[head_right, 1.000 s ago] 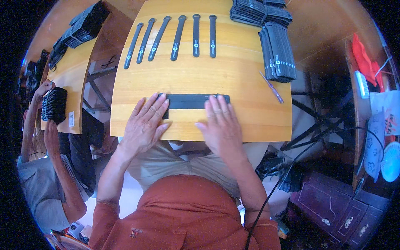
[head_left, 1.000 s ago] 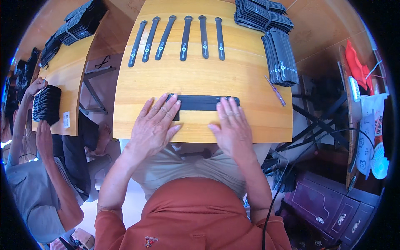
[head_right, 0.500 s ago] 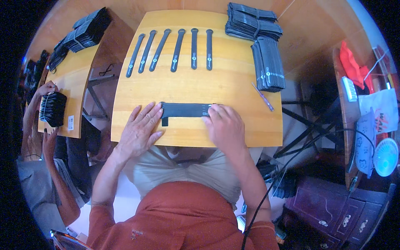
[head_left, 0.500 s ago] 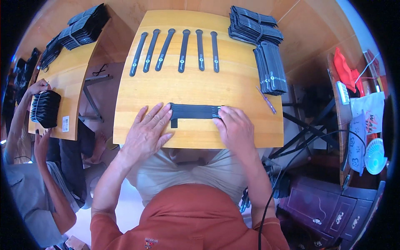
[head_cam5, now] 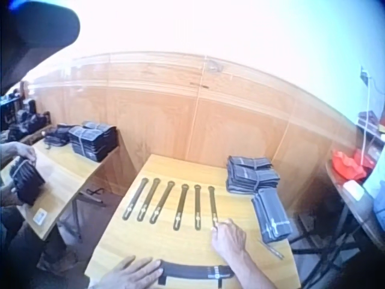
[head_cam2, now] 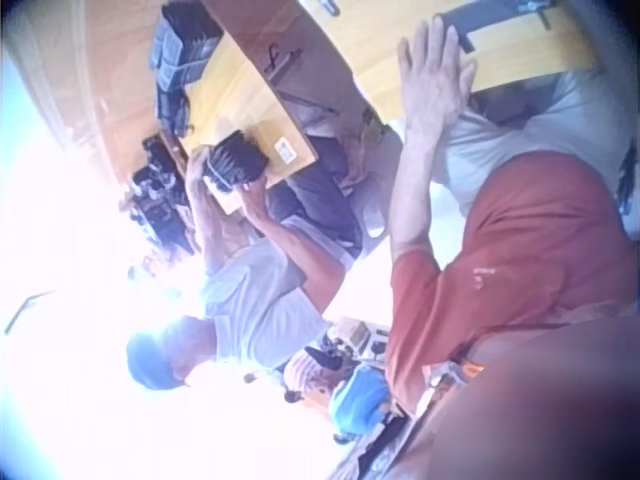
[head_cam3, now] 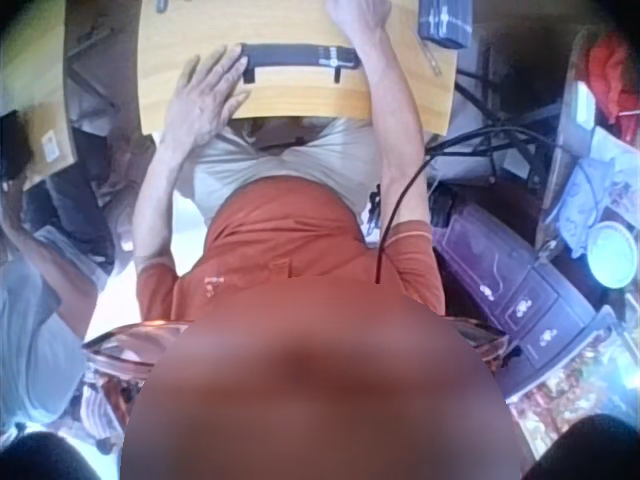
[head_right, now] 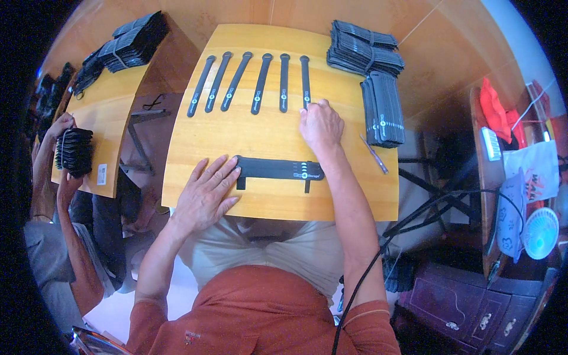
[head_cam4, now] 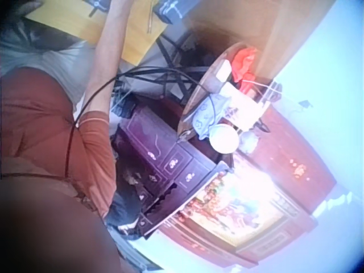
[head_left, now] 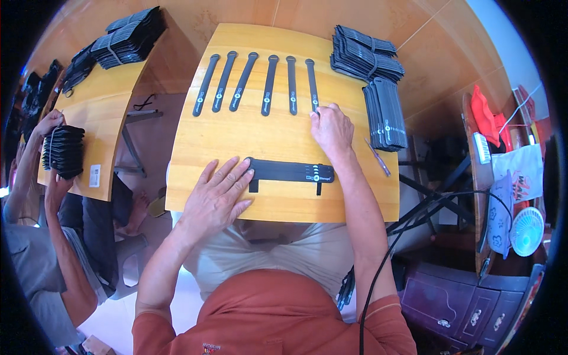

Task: Stacking and aligning black watch straps in a manufacturing workshop.

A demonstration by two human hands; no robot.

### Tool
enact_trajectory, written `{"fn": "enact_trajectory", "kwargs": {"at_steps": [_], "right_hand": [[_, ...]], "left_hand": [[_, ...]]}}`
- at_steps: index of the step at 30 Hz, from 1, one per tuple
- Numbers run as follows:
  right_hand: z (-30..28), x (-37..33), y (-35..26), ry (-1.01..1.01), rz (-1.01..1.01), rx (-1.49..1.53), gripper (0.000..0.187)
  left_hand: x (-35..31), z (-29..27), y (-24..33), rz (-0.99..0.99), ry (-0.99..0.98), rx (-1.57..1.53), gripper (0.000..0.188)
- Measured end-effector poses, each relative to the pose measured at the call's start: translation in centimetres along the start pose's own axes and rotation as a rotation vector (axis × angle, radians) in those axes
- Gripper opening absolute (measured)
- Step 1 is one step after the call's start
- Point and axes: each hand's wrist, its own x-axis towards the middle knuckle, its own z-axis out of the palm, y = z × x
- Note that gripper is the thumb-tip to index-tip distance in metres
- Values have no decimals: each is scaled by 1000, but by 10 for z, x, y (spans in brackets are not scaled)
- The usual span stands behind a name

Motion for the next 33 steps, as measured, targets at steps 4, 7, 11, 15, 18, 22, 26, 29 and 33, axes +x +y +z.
{"fn": "enact_trajectory", "kwargs": {"at_steps": [4, 7, 11, 15, 18, 22, 26, 29, 33], "right_hand": [[-3, 4, 3, -67, -7, -105, 23], [-3, 3, 6, -86, -35, -172, 22], [-7, -3, 11, -99, -40, -173, 25], [-19, -19, 13, -108, -59, -121, 22], [-25, -29, 16, -135, -12, -134, 22], [-27, -40, 25, -128, 22, -137, 27], [-34, -50, 26, -143, 42, -118, 20], [-38, -59, 27, -162, 109, -66, 19], [-42, -71, 30, -163, 158, 17, 22]], "left_hand": [[0, -2, 0, -3, -2, -6, 59], [0, 0, 0, -4, 8, -23, 59], [1, 0, 1, 0, 25, 0, 57], [0, 0, 2, -9, 33, -2, 56], [0, -1, 3, -9, 47, -8, 56], [0, 0, 3, -8, 56, -11, 55], [-1, 0, 4, -11, 65, -12, 55], [0, 0, 5, -11, 65, -5, 55], [0, -1, 4, -11, 48, -3, 57]]}}
